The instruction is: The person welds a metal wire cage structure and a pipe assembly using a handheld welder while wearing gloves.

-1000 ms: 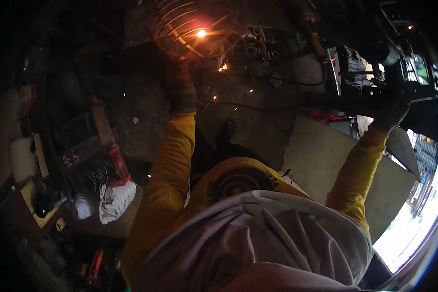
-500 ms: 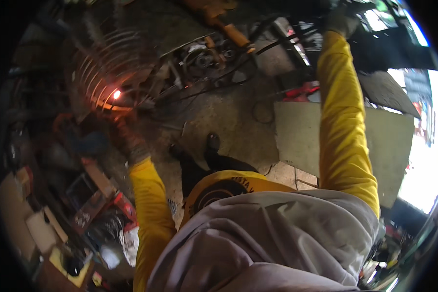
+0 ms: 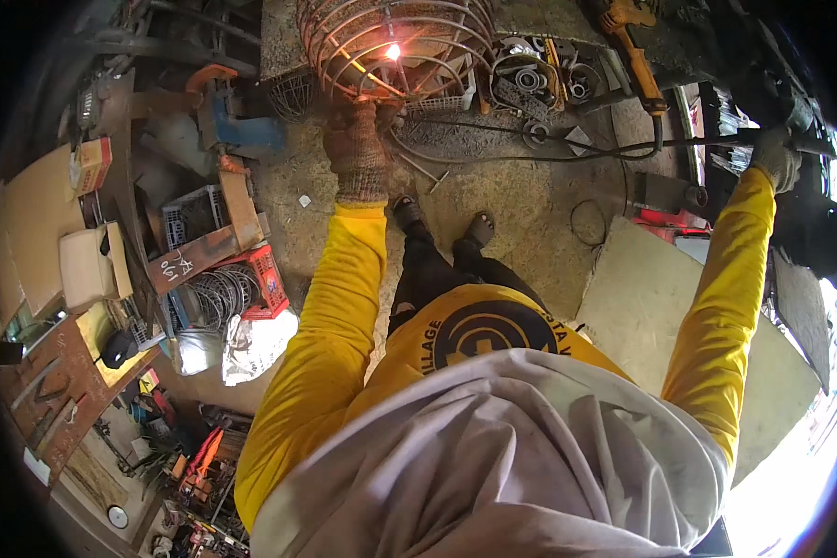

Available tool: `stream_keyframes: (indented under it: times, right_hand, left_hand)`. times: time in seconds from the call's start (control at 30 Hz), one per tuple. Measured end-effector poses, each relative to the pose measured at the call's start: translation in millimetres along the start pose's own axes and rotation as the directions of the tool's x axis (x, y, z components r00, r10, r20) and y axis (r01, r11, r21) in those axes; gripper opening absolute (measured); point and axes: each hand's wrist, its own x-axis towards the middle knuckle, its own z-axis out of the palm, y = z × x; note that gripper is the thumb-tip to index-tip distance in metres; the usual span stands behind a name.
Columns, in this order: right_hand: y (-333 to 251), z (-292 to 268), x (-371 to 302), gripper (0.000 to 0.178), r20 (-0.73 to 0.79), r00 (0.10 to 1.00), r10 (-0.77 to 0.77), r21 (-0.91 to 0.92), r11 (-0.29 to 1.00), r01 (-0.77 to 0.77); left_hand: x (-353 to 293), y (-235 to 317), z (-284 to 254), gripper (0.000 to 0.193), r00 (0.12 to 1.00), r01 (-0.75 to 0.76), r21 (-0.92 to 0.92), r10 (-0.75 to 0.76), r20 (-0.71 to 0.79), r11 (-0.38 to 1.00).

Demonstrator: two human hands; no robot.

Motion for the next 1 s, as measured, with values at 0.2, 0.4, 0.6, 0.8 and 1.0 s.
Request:
stream_keyframes:
  times: [0.2, 0.4, 0.6, 0.8, 1.0]
  right_hand:
    - [13, 2, -5, 0.087, 0.138, 0.987, -0.081, -0.015, 0.996, 0.084]
    - [7, -6, -15, 0.075, -0.002, 0.997, -0.082, 0.020, 0.996, 0.082]
    - [-57, -132, -172, 0.042, -0.053, 0.991, -0.120, 0.808, 0.578, 0.113]
    - [-67, -78, -381, 0.026, 0.558, 0.591, -0.583, 0.826, 0.318, -0.466]
    - [-113, -62, -420, 0.044, 0.339, 0.377, -0.862, 0.933, 0.259, -0.249]
  left_hand:
    - [-15, 30, 21, 0.018, 0.995, 0.088, -0.050, -0.086, 0.048, 0.995]
    - [4, 3, -8, 0.027, 0.993, -0.037, 0.404, -0.012, 0.119, 0.914]
    - [-12, 21, 0, 0.041, 0.985, -0.023, 0.195, -0.012, 0.174, 0.981]
    - [-18, 34, 22, 0.035, 0.975, 0.064, -0.150, -0.030, 0.219, 0.987]
    - [5, 12, -5, 0.032, 0.976, -0.062, 0.314, -0.008, 0.216, 0.947]
